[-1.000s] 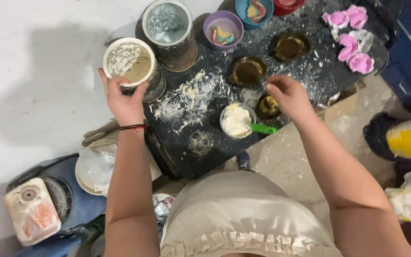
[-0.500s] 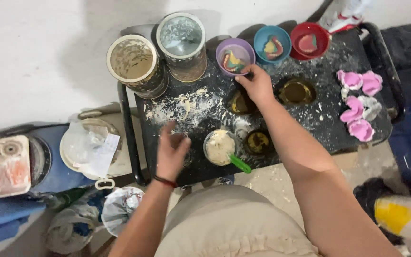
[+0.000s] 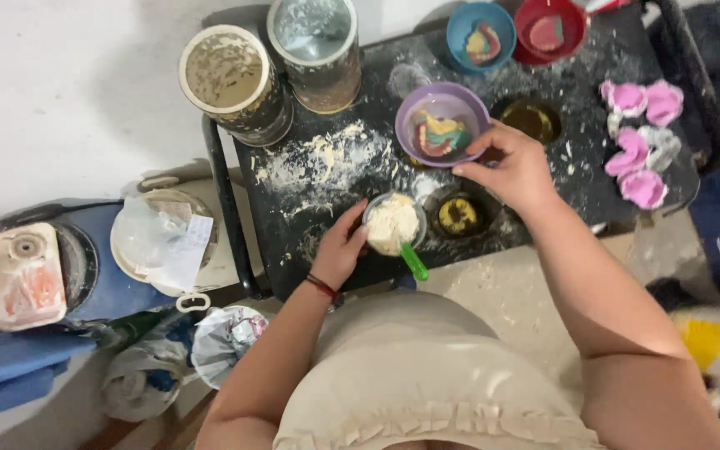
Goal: The person mixes a yellow paste in a small container using a green spatula. They then spread the paste onto a circular base and place a multi-colored clay object on top. Finally, they use a small tool to trim and shape the clay object.
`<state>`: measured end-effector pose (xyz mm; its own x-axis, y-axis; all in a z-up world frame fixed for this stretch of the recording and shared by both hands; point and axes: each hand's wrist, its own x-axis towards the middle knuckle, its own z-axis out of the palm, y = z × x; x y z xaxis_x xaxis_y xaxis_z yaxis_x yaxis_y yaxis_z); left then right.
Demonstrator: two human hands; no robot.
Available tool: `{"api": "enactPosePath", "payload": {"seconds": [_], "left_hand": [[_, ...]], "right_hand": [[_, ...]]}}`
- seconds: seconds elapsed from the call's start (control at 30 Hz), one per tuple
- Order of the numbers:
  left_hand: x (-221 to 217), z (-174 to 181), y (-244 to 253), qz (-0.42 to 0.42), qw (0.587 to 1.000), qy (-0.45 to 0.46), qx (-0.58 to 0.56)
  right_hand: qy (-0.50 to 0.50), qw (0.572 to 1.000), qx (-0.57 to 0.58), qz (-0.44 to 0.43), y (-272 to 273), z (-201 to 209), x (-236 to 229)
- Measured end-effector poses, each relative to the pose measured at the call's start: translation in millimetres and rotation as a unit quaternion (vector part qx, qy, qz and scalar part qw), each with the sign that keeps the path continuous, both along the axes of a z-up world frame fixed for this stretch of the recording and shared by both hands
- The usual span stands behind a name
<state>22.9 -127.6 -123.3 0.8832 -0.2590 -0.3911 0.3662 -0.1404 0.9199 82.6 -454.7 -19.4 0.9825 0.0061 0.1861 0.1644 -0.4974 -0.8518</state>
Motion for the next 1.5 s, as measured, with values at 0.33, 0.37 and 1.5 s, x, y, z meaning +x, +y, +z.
{"api": "enactPosePath", "payload": {"seconds": [0.33,0.37,1.5], "left_hand": [[-23.4,-8.3,24.5,-0.070,0.995,-0.066,-0.031],[-25.9,-5.9,26.7,-0.082,0.993,-0.077,-0.025],[-40.4,-6.5,39.4,-0.137,0.981,-0.101,-0.089]], "right_hand": [[-0.002,0.996,-0.069,-0.057,16.0,14.3,-104.5],[0.003,0.994,-0.092,-0.061,19.0,17.0,-108.8],[-0.057,0.962,-0.252,-0.082,43.4,26.3,-124.2]]}}
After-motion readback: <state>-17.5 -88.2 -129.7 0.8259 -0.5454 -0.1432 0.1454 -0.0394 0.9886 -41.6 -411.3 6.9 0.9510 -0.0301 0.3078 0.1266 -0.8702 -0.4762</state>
